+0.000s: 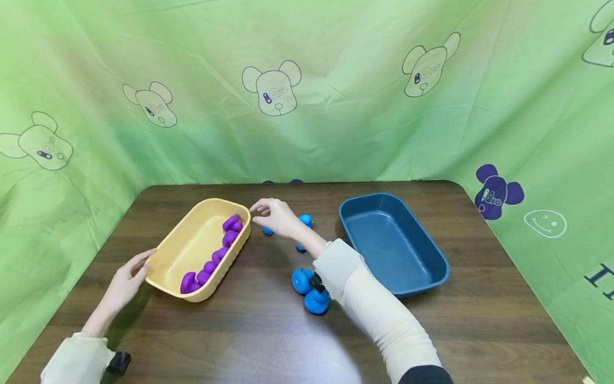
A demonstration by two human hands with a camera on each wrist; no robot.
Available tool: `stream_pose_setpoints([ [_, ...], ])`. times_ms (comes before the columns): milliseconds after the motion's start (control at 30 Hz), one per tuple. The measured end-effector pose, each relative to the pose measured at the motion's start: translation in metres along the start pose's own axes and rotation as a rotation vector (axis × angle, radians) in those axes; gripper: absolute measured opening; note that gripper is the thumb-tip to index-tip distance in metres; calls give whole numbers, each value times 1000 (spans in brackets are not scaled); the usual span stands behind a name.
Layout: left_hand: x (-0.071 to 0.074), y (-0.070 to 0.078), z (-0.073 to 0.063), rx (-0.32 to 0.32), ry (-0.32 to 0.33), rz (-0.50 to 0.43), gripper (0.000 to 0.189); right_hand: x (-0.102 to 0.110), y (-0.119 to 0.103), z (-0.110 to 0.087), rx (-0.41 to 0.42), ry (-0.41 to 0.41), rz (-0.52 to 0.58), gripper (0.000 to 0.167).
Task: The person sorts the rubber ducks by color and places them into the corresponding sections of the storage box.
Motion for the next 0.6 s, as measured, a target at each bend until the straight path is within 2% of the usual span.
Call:
stream_pose_setpoints([
  [200, 6, 12, 5, -26, 87, 7, 26, 16, -6, -9, 44, -9, 20, 23],
  [400, 12, 32, 12, -45, 153, -32, 25, 34, -10, -22, 48, -24, -27, 24],
  [533, 9, 51, 15, -86, 154, -98, 26, 50, -10, -33, 41, -19, -53, 25],
  [600, 8, 69, 14, -111, 153, -142, 25, 59, -8, -39, 36, -16, -65, 25],
])
Point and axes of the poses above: each hand's wrist, its own z-axis towards the middle knuckle, its own x-axis out of the back of the hand, y = z × x, the point moved 5 cm from there along z, towards the middle knuckle, and after that the axes turned 13 degrees about y, right-handed, at the moved point
